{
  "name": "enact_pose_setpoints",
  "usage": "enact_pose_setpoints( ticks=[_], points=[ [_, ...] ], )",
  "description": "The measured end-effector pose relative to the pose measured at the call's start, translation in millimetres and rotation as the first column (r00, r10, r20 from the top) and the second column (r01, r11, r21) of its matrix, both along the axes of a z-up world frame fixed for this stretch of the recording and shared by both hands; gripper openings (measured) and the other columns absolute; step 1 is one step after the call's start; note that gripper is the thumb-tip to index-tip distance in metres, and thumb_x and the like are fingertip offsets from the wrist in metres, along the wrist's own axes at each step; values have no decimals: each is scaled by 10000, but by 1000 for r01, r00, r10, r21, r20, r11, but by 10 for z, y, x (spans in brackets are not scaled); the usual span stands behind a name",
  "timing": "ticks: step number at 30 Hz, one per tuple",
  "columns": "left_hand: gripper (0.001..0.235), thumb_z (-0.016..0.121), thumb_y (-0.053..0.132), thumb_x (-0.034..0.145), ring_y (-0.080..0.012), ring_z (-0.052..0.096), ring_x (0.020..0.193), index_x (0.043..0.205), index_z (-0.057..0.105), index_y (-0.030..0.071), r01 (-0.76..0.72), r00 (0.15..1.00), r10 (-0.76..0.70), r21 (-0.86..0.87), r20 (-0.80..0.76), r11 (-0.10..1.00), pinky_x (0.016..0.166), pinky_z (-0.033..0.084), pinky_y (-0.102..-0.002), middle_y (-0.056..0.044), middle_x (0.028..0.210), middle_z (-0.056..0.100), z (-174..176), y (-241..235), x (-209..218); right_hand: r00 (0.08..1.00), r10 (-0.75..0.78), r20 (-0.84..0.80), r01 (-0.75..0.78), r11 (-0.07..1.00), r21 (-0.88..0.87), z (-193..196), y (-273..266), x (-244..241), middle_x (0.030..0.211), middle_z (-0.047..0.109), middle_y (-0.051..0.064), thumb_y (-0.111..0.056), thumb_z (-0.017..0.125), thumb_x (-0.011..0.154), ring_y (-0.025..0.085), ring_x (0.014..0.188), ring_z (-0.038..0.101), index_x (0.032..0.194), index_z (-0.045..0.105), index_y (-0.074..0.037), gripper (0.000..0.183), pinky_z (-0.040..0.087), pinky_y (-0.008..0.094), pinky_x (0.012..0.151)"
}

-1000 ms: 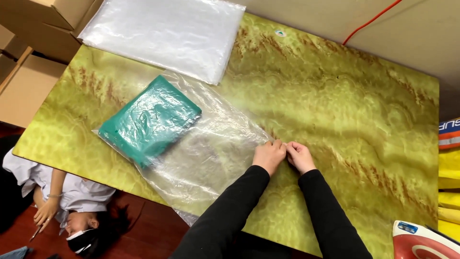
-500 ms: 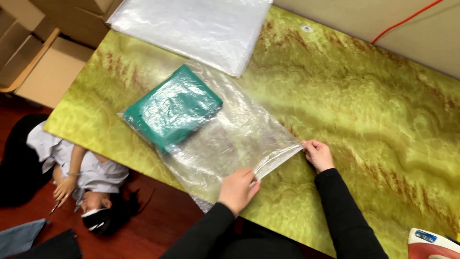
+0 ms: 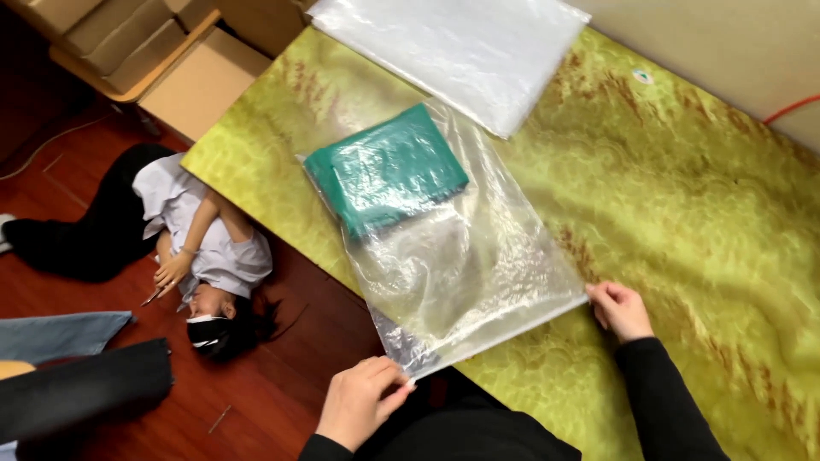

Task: The person irons a green t-shirt on both sides, folds it neatly, places it into a plastic bag, and then puts the bagged shirt into a cardboard box. The person then closes the box and places it with other boxes.

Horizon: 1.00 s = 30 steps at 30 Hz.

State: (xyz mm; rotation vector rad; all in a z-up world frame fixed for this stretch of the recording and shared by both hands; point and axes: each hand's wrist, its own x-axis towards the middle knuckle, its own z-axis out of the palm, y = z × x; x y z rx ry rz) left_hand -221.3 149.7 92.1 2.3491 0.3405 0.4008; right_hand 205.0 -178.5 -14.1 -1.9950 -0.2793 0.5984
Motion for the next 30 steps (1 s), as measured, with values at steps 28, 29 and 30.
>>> enact_pose_setpoints(
  ticks=[28, 29, 30],
  points=[
    [613, 358, 468, 1118, -257, 267, 1626, 1704, 296, 301, 155, 970, -8, 596, -242, 788, 1262, 234, -595, -75, 1770, 282, -1146, 1181, 511, -141, 628, 766, -578, 575, -578, 263, 1399, 459, 1572, 612, 54, -120, 443, 1078, 268, 1444, 579, 1548, 587, -195, 497, 464, 455, 1175],
    [607, 366, 424, 1098, -278, 304, 1609, 1697, 319, 335, 210, 936, -59, 417, -346, 884, 1256, 284, -589, -65, 1751, 333, -1046, 1204, 479, 3, 779, 627, -611, 498, -616, 316, 1278, 430, 1575, 616, 27, -174, 523, 1026, 284, 1449, 572, 1555, 577, -244, 537, 479, 513, 1164],
    [612, 375, 380, 1079, -299, 340, 1591, 1690, 342, 370, 244, 891, -129, 219, -435, 945, 1249, 334, -582, -54, 1731, 384, -945, 1227, 446, 139, 884, 446, -653, 421, -630, 369, 1156, 398, 1578, 620, 0, -226, 605, 973, 300, 1453, 566, 1563, 569, -294, 595, 492, 572, 1152]
  ],
)
